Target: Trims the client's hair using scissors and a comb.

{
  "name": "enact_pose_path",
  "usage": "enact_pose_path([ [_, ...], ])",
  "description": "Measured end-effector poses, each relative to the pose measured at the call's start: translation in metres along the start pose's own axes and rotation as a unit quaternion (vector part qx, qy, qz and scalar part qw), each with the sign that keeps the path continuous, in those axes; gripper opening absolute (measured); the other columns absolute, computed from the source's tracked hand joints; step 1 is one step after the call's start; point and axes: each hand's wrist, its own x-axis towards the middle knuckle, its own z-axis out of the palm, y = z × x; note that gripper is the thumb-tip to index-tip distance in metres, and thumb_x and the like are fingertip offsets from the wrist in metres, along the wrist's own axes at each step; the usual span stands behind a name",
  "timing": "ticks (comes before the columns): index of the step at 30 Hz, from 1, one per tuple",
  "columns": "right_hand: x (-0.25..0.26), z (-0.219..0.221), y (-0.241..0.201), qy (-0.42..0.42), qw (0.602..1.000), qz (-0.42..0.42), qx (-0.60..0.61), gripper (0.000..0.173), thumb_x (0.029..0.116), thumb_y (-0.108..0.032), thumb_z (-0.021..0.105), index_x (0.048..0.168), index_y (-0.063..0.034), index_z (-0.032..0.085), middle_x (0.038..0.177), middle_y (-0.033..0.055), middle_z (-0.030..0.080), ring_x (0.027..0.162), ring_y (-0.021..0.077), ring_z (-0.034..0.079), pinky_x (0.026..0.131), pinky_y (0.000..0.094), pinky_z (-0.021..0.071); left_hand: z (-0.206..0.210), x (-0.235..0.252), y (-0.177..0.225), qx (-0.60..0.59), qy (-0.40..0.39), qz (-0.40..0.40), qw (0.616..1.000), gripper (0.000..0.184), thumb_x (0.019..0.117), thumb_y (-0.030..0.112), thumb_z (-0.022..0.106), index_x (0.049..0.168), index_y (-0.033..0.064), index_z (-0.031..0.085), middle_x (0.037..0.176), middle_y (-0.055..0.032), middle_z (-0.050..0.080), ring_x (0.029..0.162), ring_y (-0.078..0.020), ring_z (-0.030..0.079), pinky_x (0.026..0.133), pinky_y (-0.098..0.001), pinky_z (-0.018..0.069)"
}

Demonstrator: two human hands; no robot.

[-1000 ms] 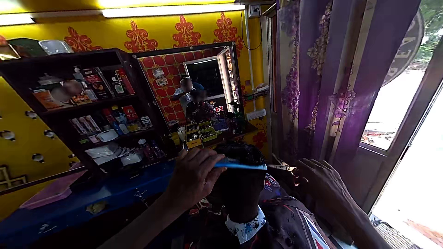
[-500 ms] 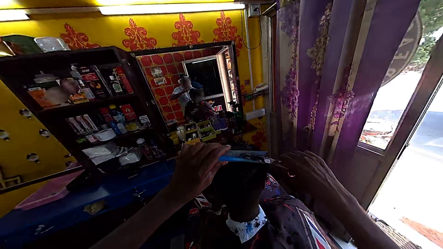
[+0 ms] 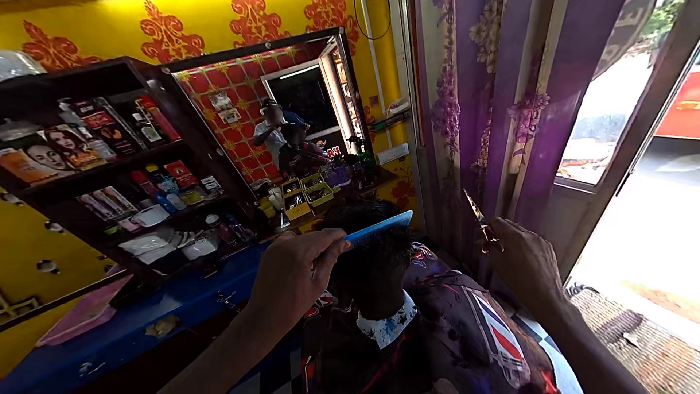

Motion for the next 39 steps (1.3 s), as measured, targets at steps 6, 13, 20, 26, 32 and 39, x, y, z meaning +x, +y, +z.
enact_pose_path([
  [6, -0.052, -0.009, 0.026, -0.013, 0.999, 0.042, -0.009, 0.02, 0.0847, 0.004, 0.074, 0.101, -0.0067, 0.071, 0.09, 0.0135, 0.072, 0.077, 0.0375, 0.07, 0.066, 0.0627, 0.0528, 0.003, -0.049, 0.006, 0.017, 0.009, 0.046, 0.999, 0.029, 0.1048, 0.034, 0.054, 0.108, 0.017, 0.078, 0.084, 0.0029, 0.075, 0.069, -0.0105, 0.066, 0.062, -0.0342, 0.0458],
  [13, -0.097, -0.003, 0.04, -0.013, 0.996, 0.082, 0.013, 0.025, 0.0804, 0.007, 0.075, 0.102, -0.0062, 0.073, 0.094, 0.0126, 0.073, 0.082, 0.0362, 0.071, 0.071, 0.0635, 0.0531, 0.02, -0.069, -0.002, 0.027, -0.035, 0.159, 0.986, 0.028, 0.1076, 0.034, 0.052, 0.11, 0.0173, 0.075, 0.081, -0.0001, 0.071, 0.064, -0.0163, 0.06, 0.061, -0.0338, 0.0421],
  [20, -0.104, 0.011, 0.027, -0.019, 0.997, 0.065, 0.035, 0.021, 0.0815, 0.005, 0.076, 0.097, -0.0083, 0.073, 0.089, 0.0089, 0.073, 0.078, 0.031, 0.071, 0.071, 0.059, 0.0548, -0.011, -0.019, 0.008, -0.017, 0.012, -0.031, 0.999, 0.032, 0.1045, 0.035, 0.055, 0.117, 0.0127, 0.074, 0.091, 0.003, 0.075, 0.078, -0.0076, 0.071, 0.067, -0.0311, 0.0601],
  [26, -0.1, 0.019, 0.032, -0.048, 0.998, 0.038, 0.006, 0.022, 0.0827, 0.003, 0.077, 0.101, -0.0088, 0.074, 0.092, 0.0084, 0.074, 0.08, 0.0291, 0.072, 0.08, 0.0575, 0.0552, 0.015, -0.075, 0.03, 0.006, -0.024, 0.0, 1.0, 0.031, 0.106, 0.028, 0.053, 0.114, 0.0087, 0.077, 0.087, -0.0044, 0.076, 0.072, -0.0182, 0.071, 0.061, -0.0382, 0.0535],
  [32, -0.074, 0.033, 0.046, -0.011, 0.995, -0.093, -0.039, 0.02, 0.0841, 0.001, 0.076, 0.103, -0.0062, 0.073, 0.094, 0.0117, 0.073, 0.083, 0.032, 0.072, 0.077, 0.0529, 0.0556, 0.042, -0.114, 0.028, 0.052, -0.001, 0.008, 0.999, 0.033, 0.1022, 0.045, 0.058, 0.111, 0.0208, 0.078, 0.105, 0.0012, 0.075, 0.082, -0.0151, 0.063, 0.074, -0.0381, 0.0412],
  [39, -0.014, 0.036, 0.038, -0.005, 0.961, -0.257, -0.104, 0.025, 0.087, 0.0, 0.075, 0.111, -0.0064, 0.071, 0.115, 0.0136, 0.072, 0.104, 0.0336, 0.069, 0.091, 0.052, 0.0514, 0.045, -0.114, 0.035, 0.039, 0.077, -0.001, 0.996, 0.026, 0.0978, 0.036, 0.069, 0.116, 0.0185, 0.076, 0.11, -0.0025, 0.074, 0.088, -0.0141, 0.065, 0.074, -0.0314, 0.0458],
])
